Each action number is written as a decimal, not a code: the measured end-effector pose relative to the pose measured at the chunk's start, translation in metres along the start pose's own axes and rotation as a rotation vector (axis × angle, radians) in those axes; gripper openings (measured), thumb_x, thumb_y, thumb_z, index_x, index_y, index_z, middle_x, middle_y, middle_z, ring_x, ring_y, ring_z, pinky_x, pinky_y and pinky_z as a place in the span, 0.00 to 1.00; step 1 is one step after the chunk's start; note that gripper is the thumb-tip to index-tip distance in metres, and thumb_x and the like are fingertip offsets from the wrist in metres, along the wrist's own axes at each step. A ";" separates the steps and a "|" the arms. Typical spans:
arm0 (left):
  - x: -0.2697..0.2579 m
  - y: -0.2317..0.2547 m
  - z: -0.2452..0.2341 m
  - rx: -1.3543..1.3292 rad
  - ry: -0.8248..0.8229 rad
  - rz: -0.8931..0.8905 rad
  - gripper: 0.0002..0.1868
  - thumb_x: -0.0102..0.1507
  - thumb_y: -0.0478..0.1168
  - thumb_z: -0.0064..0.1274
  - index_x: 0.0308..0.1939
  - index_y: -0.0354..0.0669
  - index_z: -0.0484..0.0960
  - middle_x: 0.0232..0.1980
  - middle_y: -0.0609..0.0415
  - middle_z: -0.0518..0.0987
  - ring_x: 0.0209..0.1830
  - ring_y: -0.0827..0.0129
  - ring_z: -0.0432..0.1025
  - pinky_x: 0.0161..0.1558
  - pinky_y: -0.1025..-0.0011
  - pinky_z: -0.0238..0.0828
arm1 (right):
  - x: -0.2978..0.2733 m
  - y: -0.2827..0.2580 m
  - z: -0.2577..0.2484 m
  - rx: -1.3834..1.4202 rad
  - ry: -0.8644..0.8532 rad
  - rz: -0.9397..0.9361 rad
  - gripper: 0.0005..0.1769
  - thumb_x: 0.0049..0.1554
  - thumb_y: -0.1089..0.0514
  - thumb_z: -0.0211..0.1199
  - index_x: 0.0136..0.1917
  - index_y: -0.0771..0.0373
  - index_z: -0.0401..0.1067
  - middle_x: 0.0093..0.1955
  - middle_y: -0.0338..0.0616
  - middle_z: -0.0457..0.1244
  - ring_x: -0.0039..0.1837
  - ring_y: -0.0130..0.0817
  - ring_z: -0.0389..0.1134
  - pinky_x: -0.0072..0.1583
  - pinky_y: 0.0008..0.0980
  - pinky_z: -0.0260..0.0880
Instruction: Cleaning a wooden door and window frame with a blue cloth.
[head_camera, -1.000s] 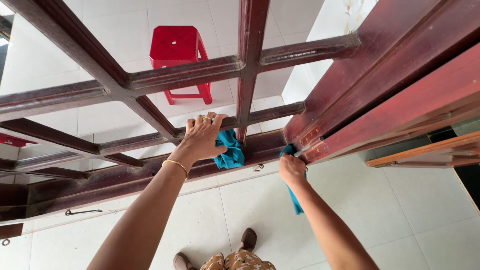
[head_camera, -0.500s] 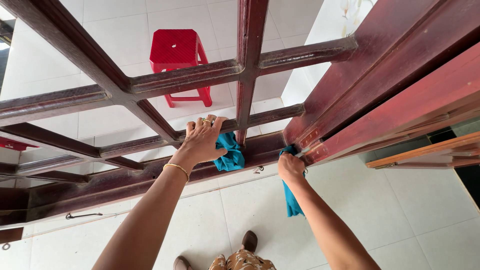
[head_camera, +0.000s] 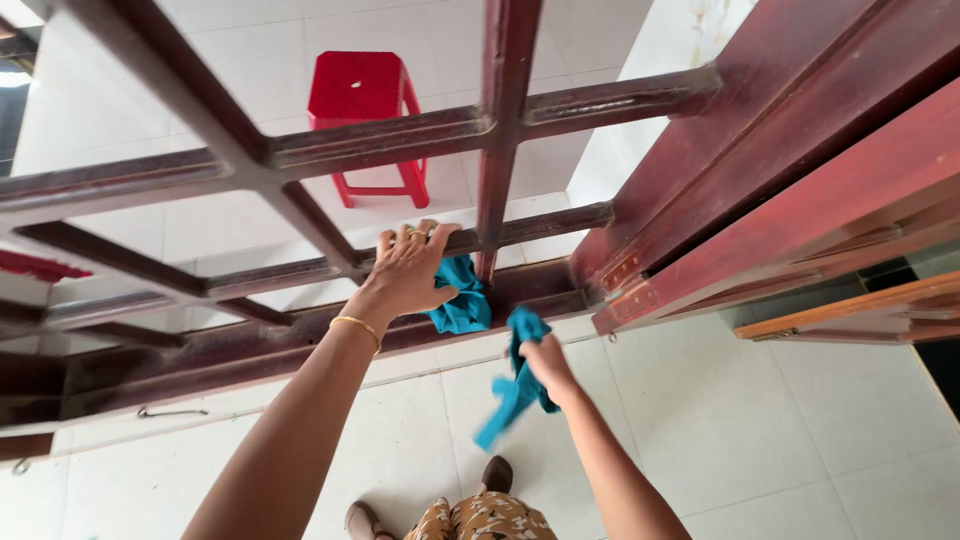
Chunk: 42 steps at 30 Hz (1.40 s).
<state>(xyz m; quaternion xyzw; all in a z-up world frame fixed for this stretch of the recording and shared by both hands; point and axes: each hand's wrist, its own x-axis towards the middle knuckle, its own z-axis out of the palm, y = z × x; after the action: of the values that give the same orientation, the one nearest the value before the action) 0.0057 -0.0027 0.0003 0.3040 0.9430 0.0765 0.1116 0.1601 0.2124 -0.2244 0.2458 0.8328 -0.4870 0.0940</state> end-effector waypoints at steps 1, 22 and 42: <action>-0.007 0.000 -0.001 0.003 0.000 -0.011 0.54 0.48 0.55 0.70 0.74 0.56 0.57 0.74 0.45 0.64 0.73 0.49 0.59 0.71 0.43 0.51 | -0.006 -0.007 -0.005 0.001 -0.010 -0.006 0.13 0.54 0.63 0.55 0.50 0.71 0.73 0.46 0.66 0.71 0.49 0.54 0.74 0.56 0.52 0.75; -0.119 0.071 0.170 -0.965 0.105 -0.115 0.26 0.64 0.58 0.55 0.55 0.40 0.79 0.42 0.39 0.83 0.40 0.52 0.78 0.45 0.56 0.75 | -0.087 -0.053 0.011 1.287 -0.187 0.119 0.23 0.65 0.45 0.52 0.66 0.58 0.72 0.59 0.42 0.67 0.57 0.33 0.68 0.62 0.37 0.68; 0.024 0.132 0.275 -0.773 0.886 -0.486 0.24 0.57 0.37 0.61 0.56 0.33 0.77 0.52 0.33 0.79 0.53 0.42 0.72 0.55 0.54 0.69 | -0.051 0.053 -0.109 0.109 -0.343 -0.048 0.18 0.59 0.48 0.61 0.46 0.65 0.80 0.42 0.35 0.69 0.43 0.24 0.66 0.44 0.27 0.67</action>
<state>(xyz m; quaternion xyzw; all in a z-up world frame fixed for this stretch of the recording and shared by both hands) 0.1310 0.1379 -0.2406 -0.0414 0.8461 0.5024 -0.1732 0.2393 0.3110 -0.1890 0.1440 0.7827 -0.5681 0.2095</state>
